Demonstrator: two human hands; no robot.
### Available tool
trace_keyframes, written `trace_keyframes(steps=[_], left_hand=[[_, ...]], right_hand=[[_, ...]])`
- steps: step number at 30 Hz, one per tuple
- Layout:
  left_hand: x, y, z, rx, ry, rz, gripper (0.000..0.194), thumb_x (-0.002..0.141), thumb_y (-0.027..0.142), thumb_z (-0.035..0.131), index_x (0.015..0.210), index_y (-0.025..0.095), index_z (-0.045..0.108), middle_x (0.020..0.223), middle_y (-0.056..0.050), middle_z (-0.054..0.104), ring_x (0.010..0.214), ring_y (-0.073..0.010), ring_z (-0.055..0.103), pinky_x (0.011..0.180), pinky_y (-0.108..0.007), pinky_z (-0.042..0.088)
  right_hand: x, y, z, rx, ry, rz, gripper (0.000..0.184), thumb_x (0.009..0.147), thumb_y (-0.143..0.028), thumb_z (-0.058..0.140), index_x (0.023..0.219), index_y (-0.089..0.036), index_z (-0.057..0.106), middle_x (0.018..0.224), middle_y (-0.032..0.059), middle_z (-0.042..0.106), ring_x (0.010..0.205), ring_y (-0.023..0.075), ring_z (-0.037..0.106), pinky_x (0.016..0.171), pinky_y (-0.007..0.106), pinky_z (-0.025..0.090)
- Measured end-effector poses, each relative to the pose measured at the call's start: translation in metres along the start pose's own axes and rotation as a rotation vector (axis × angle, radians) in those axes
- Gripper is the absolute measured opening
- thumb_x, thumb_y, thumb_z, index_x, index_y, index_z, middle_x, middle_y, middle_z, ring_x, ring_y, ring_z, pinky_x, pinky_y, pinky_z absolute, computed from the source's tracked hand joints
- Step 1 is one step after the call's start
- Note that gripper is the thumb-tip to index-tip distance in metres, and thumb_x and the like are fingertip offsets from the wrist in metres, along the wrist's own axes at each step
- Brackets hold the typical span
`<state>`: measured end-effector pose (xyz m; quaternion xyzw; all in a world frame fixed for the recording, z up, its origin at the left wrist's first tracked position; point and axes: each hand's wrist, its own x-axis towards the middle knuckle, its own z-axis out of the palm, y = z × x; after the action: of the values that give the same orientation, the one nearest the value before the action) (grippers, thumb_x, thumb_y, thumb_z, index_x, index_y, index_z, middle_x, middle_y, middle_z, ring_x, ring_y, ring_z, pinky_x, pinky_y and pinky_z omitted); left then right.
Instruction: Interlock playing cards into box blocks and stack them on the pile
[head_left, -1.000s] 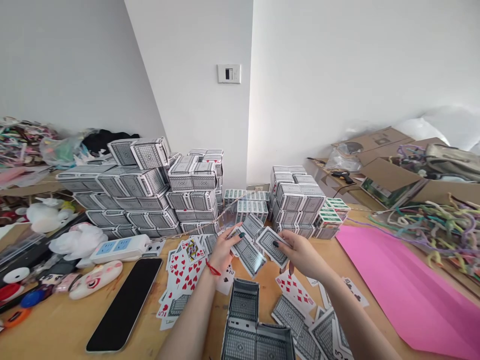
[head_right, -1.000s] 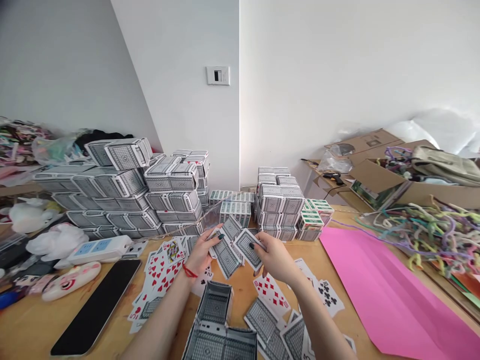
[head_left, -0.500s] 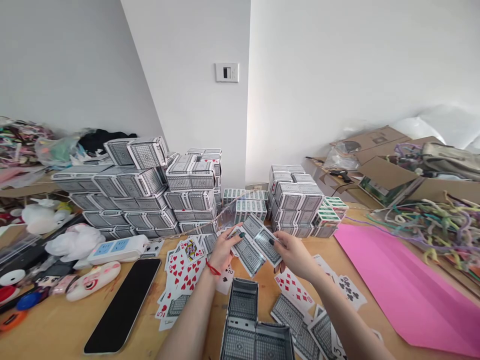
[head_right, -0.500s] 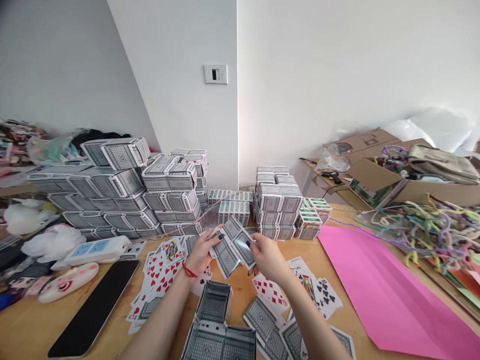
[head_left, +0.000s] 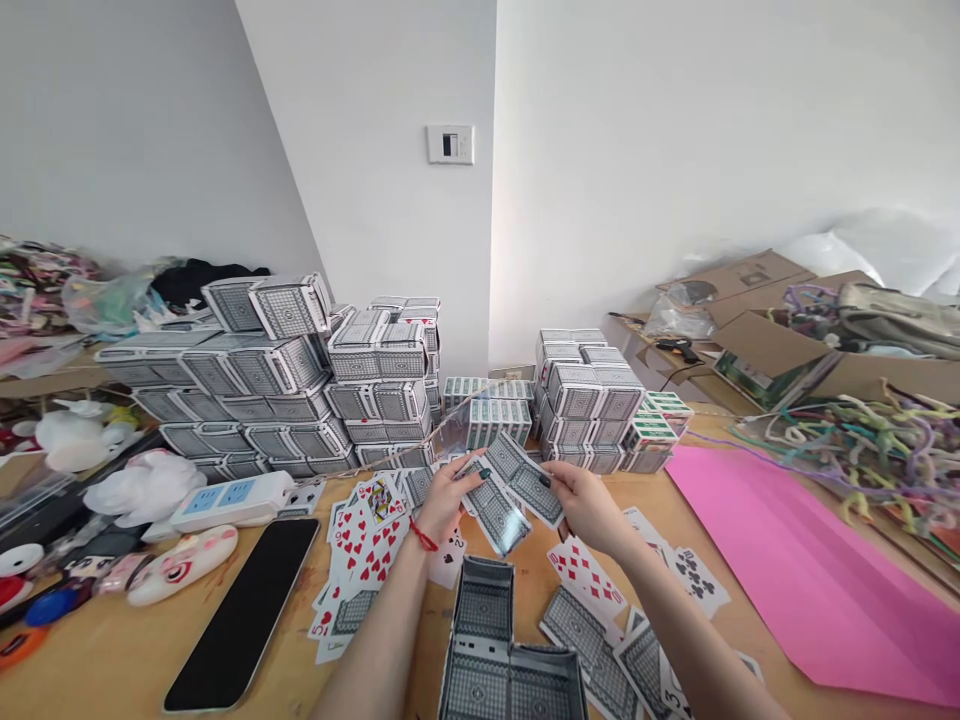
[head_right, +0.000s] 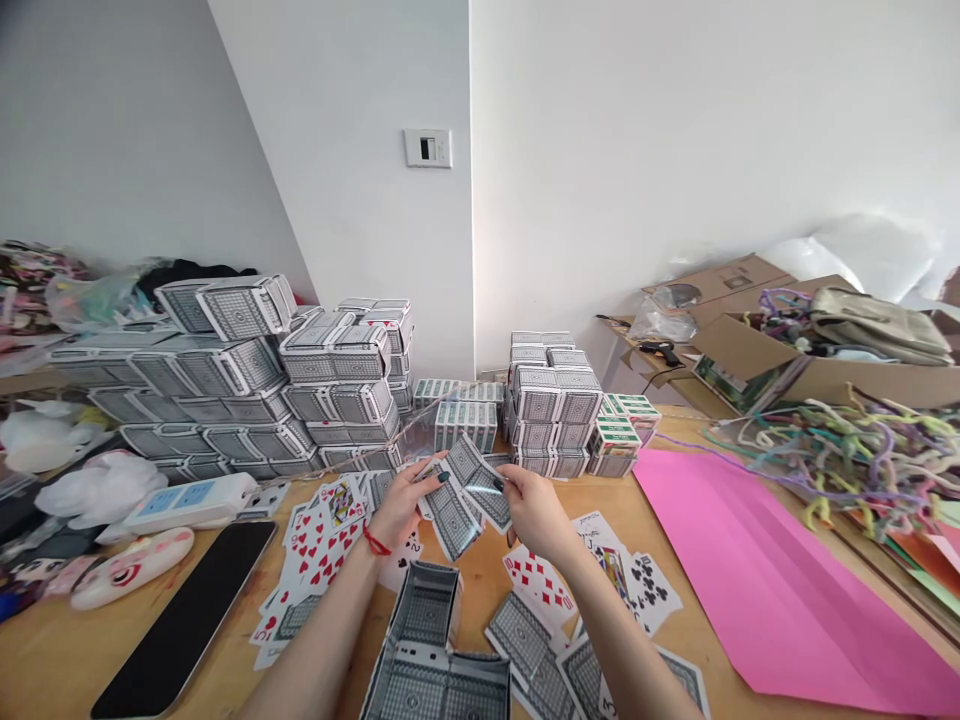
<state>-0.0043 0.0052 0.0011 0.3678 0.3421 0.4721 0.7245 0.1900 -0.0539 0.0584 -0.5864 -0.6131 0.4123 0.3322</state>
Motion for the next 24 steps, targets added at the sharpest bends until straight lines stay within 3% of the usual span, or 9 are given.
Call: trace_keyframes(steps=[7, 13, 24], left_hand=[[-0.001, 0.001, 0.000, 0.002, 0.008, -0.011, 0.045, 0.063, 0.018, 0.070, 0.107, 0.019, 0.061, 0.101, -0.008, 0.066, 0.084, -0.0187, 0.062, 0.074, -0.027, 0.047], [0.000, -0.001, 0.000, 0.010, -0.010, 0.006, 0.046, 0.063, 0.018, 0.070, 0.107, 0.018, 0.061, 0.100, -0.009, 0.067, 0.088, -0.0199, 0.061, 0.078, -0.029, 0.046], [0.002, -0.007, 0.004, 0.095, -0.017, 0.063, 0.041, 0.056, 0.018, 0.074, 0.096, 0.015, 0.066, 0.103, -0.011, 0.065, 0.096, -0.0227, 0.058, 0.085, -0.031, 0.042]], right_hand=[[-0.002, -0.004, 0.004, -0.097, 0.122, -0.057, 0.027, 0.078, -0.026, 0.031, 0.074, -0.020, 0.058, 0.046, -0.0040, 0.051, 0.033, 0.0123, 0.052, 0.040, 0.022, 0.040], [-0.001, -0.004, 0.014, -0.075, 0.183, -0.010, 0.024, 0.079, -0.027, 0.031, 0.074, -0.021, 0.055, 0.047, -0.0033, 0.052, 0.033, 0.0142, 0.054, 0.037, 0.023, 0.041], [0.006, 0.010, 0.019, 0.060, 0.104, -0.018, 0.002, 0.081, -0.025, 0.037, 0.082, -0.024, 0.036, 0.044, -0.0076, 0.050, 0.035, 0.0152, 0.054, 0.038, 0.024, 0.041]])
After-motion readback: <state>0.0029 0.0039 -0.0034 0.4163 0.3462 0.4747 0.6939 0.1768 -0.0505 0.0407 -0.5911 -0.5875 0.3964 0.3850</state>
